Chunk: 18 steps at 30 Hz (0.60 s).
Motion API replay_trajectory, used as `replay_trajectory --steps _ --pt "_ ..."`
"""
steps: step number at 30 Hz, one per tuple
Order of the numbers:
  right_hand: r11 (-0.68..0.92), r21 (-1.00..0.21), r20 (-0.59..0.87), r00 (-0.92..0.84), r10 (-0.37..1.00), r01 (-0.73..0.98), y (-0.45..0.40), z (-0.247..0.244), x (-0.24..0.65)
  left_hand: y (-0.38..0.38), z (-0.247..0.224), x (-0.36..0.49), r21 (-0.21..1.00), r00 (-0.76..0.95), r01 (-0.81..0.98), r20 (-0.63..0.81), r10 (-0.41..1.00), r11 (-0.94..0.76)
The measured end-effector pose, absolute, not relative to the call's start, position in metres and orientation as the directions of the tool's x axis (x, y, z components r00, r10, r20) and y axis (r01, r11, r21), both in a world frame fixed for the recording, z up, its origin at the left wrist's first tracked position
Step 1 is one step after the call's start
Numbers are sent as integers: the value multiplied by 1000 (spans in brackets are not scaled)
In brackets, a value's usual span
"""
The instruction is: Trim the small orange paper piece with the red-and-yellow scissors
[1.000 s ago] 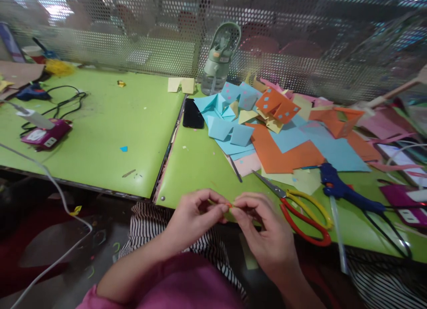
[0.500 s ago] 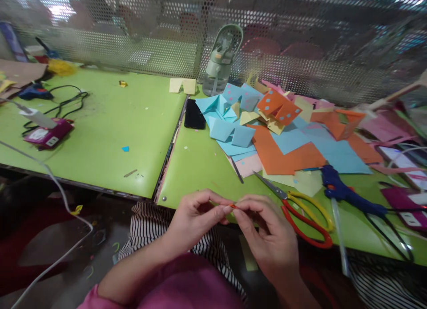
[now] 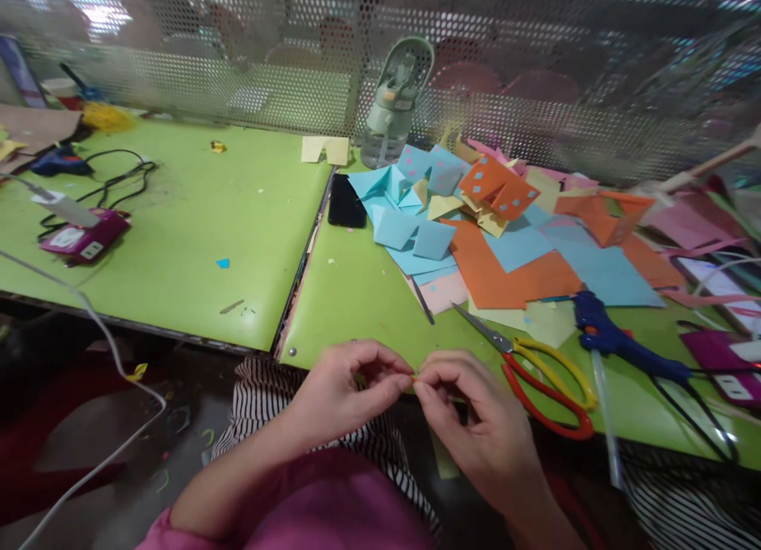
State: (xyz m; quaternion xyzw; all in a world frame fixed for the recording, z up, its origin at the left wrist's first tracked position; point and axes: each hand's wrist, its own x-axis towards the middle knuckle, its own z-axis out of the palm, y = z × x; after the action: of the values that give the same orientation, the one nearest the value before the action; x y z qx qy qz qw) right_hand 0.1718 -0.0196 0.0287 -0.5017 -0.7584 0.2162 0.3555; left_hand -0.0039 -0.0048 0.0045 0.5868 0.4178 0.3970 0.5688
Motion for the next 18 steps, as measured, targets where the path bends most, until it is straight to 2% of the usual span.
replay_trajectory --steps 6,8,10,11,14,16,18 --pt "391 -644 247 -304 920 658 -21 34 174 -4 2 -8 997 412 78 -33 911 1" --pt "424 -591 276 -322 906 687 -19 34 186 -2 3 -8 995 412 -7 -87 907 98" --pt "458 -461 339 -326 883 760 -17 29 211 0 3 -7 949 399 -184 -165 902 255" --pt "469 -354 372 -338 864 809 -15 24 227 3 3 -6 904 393 -280 -199 898 323" --pt "372 -77 387 -316 866 925 -9 6 282 12 1 -4 767 387 -481 -249 888 425" --pt "384 -22 358 -351 865 923 -5 -3 311 18 -1 -1 680 419 -556 -267 868 478" --pt "390 -45 323 -356 877 920 -2 -7 329 24 -3 2 591 462 -607 -282 841 531"
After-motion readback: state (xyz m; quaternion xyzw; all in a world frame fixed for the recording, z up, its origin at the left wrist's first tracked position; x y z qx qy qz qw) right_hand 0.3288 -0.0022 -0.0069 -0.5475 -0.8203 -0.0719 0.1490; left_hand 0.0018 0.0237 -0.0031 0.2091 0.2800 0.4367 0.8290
